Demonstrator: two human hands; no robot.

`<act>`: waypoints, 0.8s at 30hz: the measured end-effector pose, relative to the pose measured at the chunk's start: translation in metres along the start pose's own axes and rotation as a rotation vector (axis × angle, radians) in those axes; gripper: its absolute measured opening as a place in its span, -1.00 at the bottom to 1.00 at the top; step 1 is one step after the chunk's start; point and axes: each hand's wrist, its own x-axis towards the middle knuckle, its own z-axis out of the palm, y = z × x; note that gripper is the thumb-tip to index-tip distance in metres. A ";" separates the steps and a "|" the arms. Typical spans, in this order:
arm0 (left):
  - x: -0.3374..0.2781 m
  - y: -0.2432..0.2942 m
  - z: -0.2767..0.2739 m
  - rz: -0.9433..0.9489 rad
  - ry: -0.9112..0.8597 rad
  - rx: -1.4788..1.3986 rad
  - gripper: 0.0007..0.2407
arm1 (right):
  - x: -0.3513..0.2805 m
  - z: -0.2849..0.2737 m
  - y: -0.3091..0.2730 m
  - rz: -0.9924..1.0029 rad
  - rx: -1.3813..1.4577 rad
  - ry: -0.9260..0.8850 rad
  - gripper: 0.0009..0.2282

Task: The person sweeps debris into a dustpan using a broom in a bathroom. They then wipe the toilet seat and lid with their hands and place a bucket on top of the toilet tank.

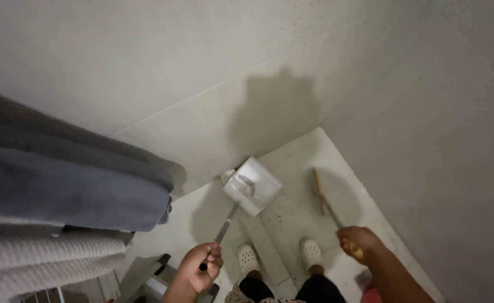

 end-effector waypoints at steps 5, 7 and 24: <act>-0.001 -0.039 0.014 0.005 -0.045 -0.144 -0.78 | 0.068 -0.006 0.002 -0.304 -0.642 -0.307 -0.79; 0.002 -0.054 0.014 -0.004 -0.103 -0.186 -0.77 | 0.079 -0.013 -0.004 -0.411 -0.901 -0.440 -0.77; -0.059 -0.189 0.011 0.239 -0.239 -0.619 -0.63 | 0.011 -0.124 -0.151 0.024 -0.530 -0.525 -0.86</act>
